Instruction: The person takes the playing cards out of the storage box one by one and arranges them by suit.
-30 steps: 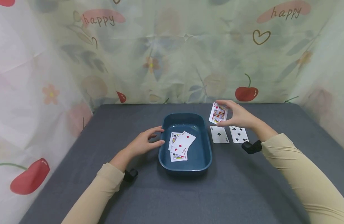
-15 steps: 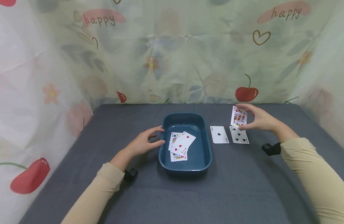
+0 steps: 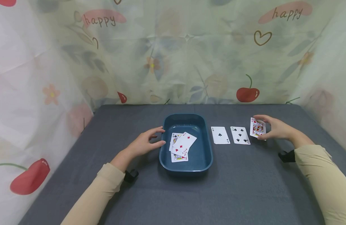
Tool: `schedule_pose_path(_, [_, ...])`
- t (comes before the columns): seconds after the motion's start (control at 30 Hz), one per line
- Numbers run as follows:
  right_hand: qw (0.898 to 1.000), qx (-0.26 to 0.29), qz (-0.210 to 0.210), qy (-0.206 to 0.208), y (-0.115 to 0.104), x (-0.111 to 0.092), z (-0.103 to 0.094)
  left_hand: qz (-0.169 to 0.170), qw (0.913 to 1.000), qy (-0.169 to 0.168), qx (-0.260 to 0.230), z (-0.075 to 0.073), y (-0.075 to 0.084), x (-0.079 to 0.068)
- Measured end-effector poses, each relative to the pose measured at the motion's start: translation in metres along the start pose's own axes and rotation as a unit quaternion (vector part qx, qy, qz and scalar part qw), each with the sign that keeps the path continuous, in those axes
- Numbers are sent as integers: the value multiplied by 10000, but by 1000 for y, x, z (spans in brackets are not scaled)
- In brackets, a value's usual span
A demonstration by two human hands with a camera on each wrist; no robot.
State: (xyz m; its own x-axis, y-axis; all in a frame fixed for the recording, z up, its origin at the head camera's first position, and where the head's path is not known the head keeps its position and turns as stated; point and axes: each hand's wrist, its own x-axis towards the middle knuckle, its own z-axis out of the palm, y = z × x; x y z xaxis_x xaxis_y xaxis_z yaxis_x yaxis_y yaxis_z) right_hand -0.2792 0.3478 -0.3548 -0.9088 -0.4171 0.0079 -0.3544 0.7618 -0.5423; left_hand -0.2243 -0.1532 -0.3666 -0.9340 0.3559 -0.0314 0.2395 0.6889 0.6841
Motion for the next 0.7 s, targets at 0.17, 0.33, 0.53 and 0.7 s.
schedule_pose_path(0.17, [9999,-90,23,-117,14,-3,3,-32,10000,-6,-2,0,1,-1])
schedule_pose_path(0.33, [9995,-243,-86,-189,21,-5,7,-25,10000,-12,-20,0,1,-1])
schedule_pose_path(0.53, [9984,-405,-391,-94,29,-6,14,-11,10000,-18,-29,0,0,-1])
schedule_pose_path(0.7, [9981,-77,-581,-182,34,-4,16,-10,10000,-1,-2,0,0,-1])
